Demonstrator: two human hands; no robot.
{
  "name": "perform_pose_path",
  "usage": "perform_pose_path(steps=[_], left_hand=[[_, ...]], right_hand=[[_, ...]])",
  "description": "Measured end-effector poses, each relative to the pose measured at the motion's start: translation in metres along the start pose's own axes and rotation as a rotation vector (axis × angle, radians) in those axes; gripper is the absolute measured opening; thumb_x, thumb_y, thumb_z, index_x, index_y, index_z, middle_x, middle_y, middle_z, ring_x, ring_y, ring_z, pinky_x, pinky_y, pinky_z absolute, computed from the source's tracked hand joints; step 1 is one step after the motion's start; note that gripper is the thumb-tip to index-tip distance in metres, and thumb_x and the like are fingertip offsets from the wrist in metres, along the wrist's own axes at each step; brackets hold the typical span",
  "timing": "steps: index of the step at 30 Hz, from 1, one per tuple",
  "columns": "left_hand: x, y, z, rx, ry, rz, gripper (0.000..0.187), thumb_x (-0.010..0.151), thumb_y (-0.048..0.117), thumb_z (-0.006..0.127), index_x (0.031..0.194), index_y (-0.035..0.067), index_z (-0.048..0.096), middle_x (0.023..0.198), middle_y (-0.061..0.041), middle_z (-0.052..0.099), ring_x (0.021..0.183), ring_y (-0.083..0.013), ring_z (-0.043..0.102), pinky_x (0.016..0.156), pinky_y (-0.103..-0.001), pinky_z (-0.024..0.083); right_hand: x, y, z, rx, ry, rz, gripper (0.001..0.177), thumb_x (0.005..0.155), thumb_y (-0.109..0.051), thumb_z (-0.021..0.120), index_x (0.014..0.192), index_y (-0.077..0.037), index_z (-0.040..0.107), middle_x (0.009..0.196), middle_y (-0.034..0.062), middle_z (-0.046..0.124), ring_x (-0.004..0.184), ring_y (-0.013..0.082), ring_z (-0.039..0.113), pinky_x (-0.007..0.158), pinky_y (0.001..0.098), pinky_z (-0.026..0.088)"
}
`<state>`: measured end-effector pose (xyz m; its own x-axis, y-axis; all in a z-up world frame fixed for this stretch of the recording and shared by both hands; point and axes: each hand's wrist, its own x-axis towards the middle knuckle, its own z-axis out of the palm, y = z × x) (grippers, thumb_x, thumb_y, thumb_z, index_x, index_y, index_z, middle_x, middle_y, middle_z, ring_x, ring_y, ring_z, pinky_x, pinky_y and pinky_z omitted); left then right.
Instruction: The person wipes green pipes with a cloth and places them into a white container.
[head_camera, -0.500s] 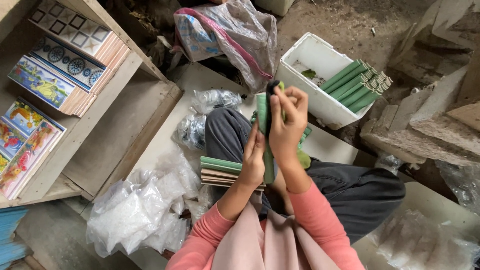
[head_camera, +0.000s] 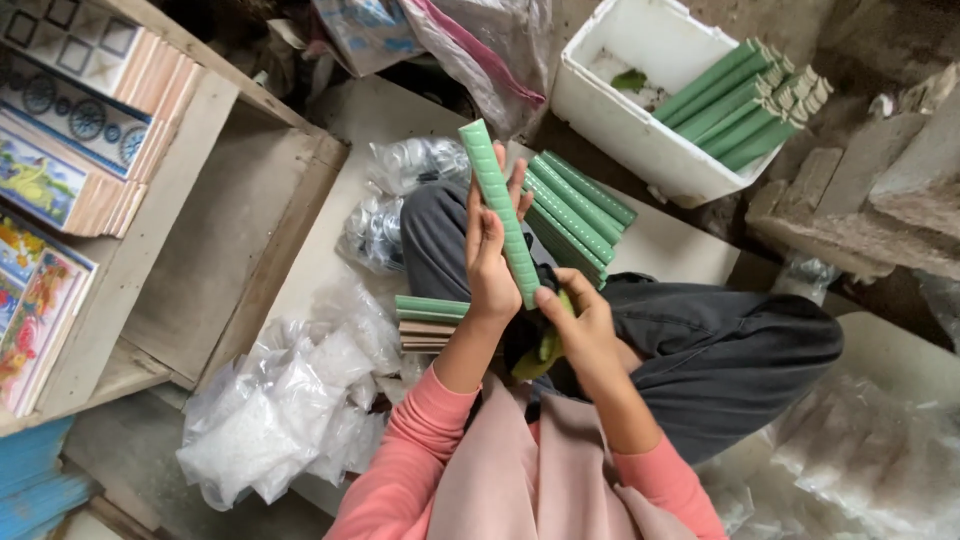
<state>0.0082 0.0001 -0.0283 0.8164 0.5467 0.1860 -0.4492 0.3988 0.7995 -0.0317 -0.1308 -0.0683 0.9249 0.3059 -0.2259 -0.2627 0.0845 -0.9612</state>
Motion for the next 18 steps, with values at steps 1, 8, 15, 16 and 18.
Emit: perform_pose_path(steps=[1,8,15,16,18], left_hand=[[0.002,-0.007,-0.008,0.0,0.017,-0.051,0.059,0.112,0.033,0.04,0.162,0.008,0.022,0.166,-0.017,0.03,0.15,-0.0319,0.035,0.116,-0.036,0.038],[0.031,-0.095,-0.086,0.134,0.097,-0.335,0.054,0.11,0.027,0.047,0.156,0.009,0.024,0.129,-0.028,0.065,0.105,-0.0362,0.072,0.087,-0.039,0.062],[0.055,-0.197,-0.166,0.342,-0.018,-0.647,0.041,0.094,0.004,0.073,0.128,0.0,0.051,0.103,-0.025,0.068,0.079,-0.0334,0.076,0.064,-0.045,0.071],[0.057,-0.206,-0.17,0.379,0.006,-0.708,0.039,0.092,0.0,0.073,0.125,-0.001,0.052,0.1,-0.024,0.066,0.074,-0.0314,0.076,0.063,-0.043,0.071],[0.066,-0.213,-0.171,0.417,0.028,-0.78,0.038,0.091,-0.004,0.072,0.123,-0.001,0.052,0.097,-0.022,0.065,0.07,-0.0294,0.075,0.062,-0.041,0.071]], right_hand=[[0.004,0.005,-0.005,0.074,-0.002,0.052,0.029,0.098,-0.014,0.071,0.123,0.001,0.065,0.096,0.0136,0.069,0.07,0.016,0.061,0.064,0.0358,0.055],[0.036,0.029,-0.055,-0.046,0.137,0.199,0.034,0.095,-0.016,0.074,0.125,-0.002,0.066,0.097,0.0044,0.064,0.082,0.0097,0.056,0.076,0.0308,0.051],[0.072,0.047,-0.126,-0.167,0.275,0.374,0.039,0.1,-0.023,0.071,0.13,0.001,0.063,0.095,0.0133,0.067,0.077,0.019,0.064,0.069,0.0357,0.055],[0.078,0.058,-0.135,-0.178,0.317,0.373,0.042,0.1,-0.024,0.072,0.132,0.001,0.06,0.099,0.0147,0.066,0.082,0.0201,0.063,0.073,0.0365,0.055],[0.083,0.066,-0.138,-0.188,0.366,0.38,0.045,0.1,-0.025,0.074,0.134,0.0,0.057,0.104,0.0161,0.065,0.086,0.0212,0.063,0.076,0.0374,0.055]])
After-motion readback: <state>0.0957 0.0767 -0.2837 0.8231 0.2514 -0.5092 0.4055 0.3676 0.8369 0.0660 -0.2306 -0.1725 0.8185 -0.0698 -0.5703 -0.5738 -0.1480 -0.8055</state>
